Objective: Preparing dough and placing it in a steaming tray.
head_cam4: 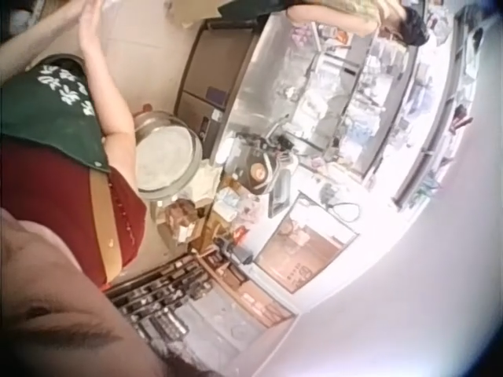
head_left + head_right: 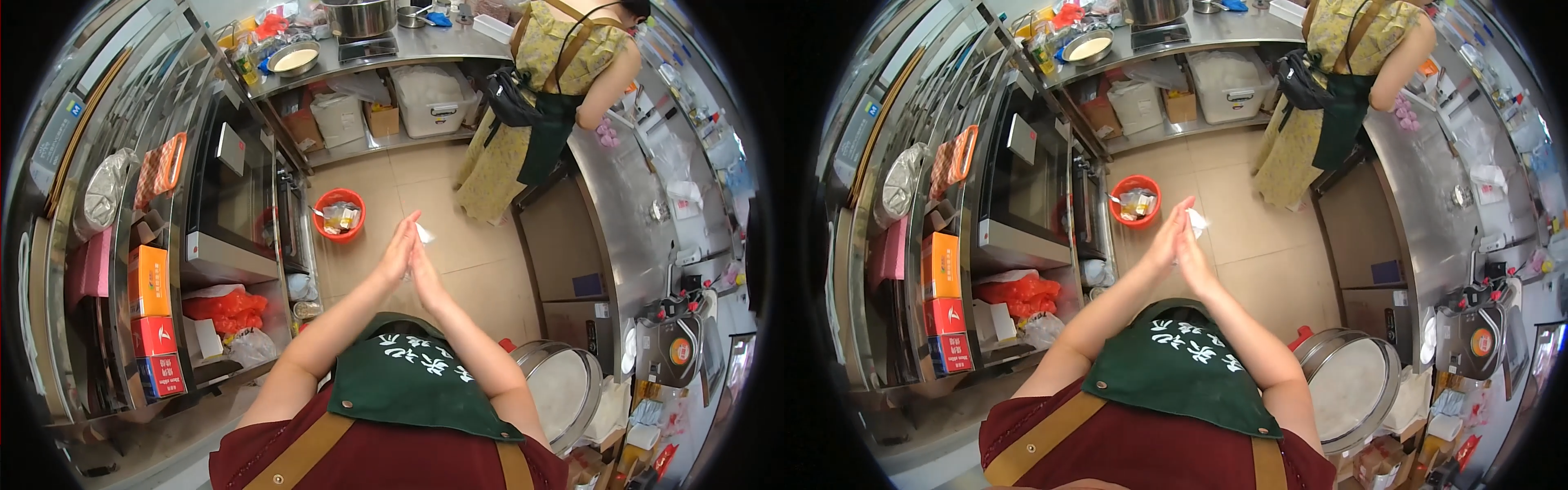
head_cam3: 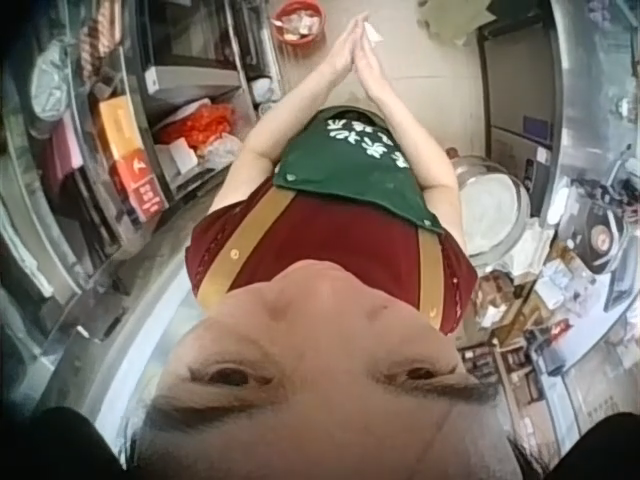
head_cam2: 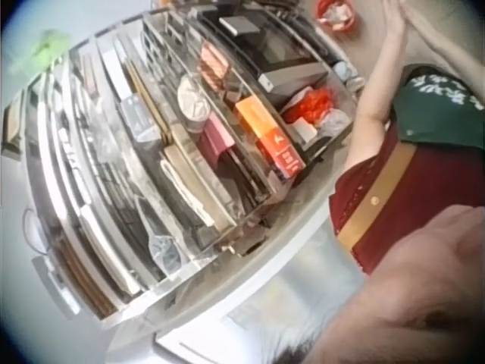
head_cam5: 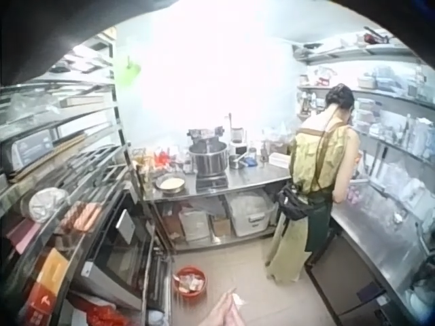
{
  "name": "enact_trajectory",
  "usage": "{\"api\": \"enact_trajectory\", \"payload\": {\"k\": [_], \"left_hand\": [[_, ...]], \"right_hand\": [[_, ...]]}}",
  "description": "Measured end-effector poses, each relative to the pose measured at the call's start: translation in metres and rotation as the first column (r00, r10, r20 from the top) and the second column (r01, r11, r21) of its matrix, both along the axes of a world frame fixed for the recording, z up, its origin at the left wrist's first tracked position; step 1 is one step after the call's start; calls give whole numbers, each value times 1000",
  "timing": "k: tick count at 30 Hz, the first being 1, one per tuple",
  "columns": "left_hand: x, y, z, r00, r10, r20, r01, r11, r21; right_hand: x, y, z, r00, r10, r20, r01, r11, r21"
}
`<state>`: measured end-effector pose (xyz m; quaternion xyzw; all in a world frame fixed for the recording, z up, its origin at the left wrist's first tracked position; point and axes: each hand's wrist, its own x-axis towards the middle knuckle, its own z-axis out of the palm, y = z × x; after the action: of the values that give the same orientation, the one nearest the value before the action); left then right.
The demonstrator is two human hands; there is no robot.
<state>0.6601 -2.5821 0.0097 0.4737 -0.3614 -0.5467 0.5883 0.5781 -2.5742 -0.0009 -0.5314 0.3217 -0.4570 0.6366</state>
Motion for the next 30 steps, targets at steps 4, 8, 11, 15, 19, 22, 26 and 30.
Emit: {"api": "enact_trajectory", "payload": {"k": [4, 8, 11, 15, 19, 22, 26, 30], "left_hand": [[13, -6, -13, 890, 189, -416, -128, 977, 171], [45, -22, -7, 620, 243, -746, -80, 966, 248], [49, -30, 25, 648, 144, -748, -37, 987, 158], [29, -29, 21, 662, -110, -742, 212, 976, 44], [25, -33, 19, 669, 94, -738, 160, 951, 266], [43, -41, 3, 595, 91, -799, 172, 956, 237], [60, -49, 54, 813, 205, -545, -248, 969, -5], [31, -28, 73, 971, 132, 201, 23, 781, -625]], "right_hand": [[-4, -4, 19, 968, 115, -224, -135, 988, -76], [-12, -28, 44, 990, 139, -10, -137, 984, 110], [-15, -37, 55, 859, 101, 503, -283, 911, 300], [-5, -45, 36, 729, 54, 682, -419, 823, 383], [-10, -44, 35, 691, 119, 713, -501, 790, 354], [-9, -44, 45, 790, 238, 565, -442, 859, 258], [-19, -58, 51, 911, 160, 380, -275, 923, 269], [-9, -71, 33, 969, -77, -236, 155, 929, 334]]}}
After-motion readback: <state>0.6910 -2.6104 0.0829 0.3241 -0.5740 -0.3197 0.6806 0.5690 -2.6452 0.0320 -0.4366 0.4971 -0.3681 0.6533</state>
